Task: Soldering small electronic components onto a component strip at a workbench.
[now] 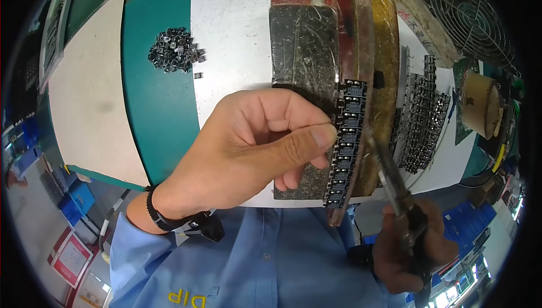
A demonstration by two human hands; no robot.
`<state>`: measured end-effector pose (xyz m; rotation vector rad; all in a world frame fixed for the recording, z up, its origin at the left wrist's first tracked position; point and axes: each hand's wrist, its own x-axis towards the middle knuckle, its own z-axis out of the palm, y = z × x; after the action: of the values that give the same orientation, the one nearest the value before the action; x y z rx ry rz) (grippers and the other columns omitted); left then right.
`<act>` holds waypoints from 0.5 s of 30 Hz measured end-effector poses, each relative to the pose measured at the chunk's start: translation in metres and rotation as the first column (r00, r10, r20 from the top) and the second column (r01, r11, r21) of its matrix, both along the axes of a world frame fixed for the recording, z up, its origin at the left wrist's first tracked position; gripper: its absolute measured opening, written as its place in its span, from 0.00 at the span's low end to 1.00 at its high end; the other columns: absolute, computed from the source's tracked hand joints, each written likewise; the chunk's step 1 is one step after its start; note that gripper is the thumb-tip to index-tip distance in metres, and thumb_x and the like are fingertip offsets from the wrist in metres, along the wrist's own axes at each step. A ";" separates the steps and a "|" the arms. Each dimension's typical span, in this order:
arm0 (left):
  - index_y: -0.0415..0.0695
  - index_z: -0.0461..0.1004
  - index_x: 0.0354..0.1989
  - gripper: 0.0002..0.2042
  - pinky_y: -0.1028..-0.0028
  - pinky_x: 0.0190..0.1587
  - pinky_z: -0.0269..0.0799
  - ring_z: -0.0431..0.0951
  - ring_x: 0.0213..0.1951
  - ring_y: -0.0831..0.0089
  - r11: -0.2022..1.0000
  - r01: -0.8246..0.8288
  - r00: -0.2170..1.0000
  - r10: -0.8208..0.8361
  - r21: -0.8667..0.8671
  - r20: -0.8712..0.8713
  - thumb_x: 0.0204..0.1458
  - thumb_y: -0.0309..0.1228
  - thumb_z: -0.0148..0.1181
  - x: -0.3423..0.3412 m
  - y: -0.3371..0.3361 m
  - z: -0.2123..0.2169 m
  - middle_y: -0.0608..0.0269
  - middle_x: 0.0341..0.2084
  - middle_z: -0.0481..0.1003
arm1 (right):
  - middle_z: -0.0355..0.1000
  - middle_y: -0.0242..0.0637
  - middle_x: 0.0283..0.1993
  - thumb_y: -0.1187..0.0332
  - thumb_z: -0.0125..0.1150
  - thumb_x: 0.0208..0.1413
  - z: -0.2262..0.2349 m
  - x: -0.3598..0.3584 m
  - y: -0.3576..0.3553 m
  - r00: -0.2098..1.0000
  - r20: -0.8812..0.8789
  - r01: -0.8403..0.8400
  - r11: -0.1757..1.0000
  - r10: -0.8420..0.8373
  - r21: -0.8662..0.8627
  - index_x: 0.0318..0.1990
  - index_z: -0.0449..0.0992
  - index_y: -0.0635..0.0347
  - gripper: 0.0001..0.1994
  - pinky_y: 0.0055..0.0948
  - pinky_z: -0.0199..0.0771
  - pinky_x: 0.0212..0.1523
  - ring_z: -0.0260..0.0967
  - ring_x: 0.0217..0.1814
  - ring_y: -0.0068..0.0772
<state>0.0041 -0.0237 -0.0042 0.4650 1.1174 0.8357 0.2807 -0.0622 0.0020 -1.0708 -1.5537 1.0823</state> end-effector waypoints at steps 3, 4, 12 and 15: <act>0.37 0.70 0.30 0.06 0.85 0.16 0.60 0.66 0.14 0.84 1.000 0.016 1.000 -0.016 0.007 0.021 0.52 0.28 0.56 0.002 0.005 0.001 0.62 0.19 0.74 | 0.70 0.55 0.29 0.59 0.50 0.51 0.017 0.013 -0.008 0.997 -0.029 0.057 0.914 -0.075 -0.402 0.43 0.60 0.71 0.21 0.26 0.69 0.22 0.70 0.24 0.40; 0.37 0.70 0.29 0.06 0.85 0.16 0.60 0.66 0.14 0.84 1.000 0.007 1.000 -0.007 0.012 0.007 0.52 0.28 0.56 0.003 0.003 0.000 0.62 0.19 0.74 | 0.70 0.55 0.29 0.59 0.50 0.51 0.013 0.007 -0.004 0.997 -0.039 0.048 0.913 -0.070 -0.404 0.43 0.60 0.71 0.21 0.26 0.69 0.22 0.70 0.24 0.40; 0.37 0.70 0.30 0.06 0.85 0.17 0.60 0.66 0.15 0.84 1.000 0.030 1.000 -0.030 -0.002 0.008 0.52 0.27 0.55 0.001 0.003 -0.001 0.61 0.20 0.74 | 0.70 0.54 0.26 0.55 0.58 0.47 0.000 -0.051 0.022 0.986 -0.090 -0.119 0.973 0.139 0.196 0.41 0.61 0.63 0.22 0.29 0.70 0.23 0.69 0.25 0.42; 0.37 0.70 0.30 0.05 0.85 0.17 0.60 0.66 0.15 0.83 1.000 0.024 1.000 -0.024 -0.001 0.017 0.52 0.27 0.55 0.001 0.003 -0.001 0.61 0.20 0.74 | 0.69 0.54 0.24 0.53 0.56 0.48 0.001 -0.049 0.024 0.978 -0.083 -0.173 0.969 0.190 0.176 0.42 0.60 0.62 0.23 0.29 0.71 0.25 0.69 0.24 0.42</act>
<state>0.0050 -0.0211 -0.0048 0.4686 1.0943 0.8173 0.2320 -0.0383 0.0035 -0.7611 -1.6546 1.0879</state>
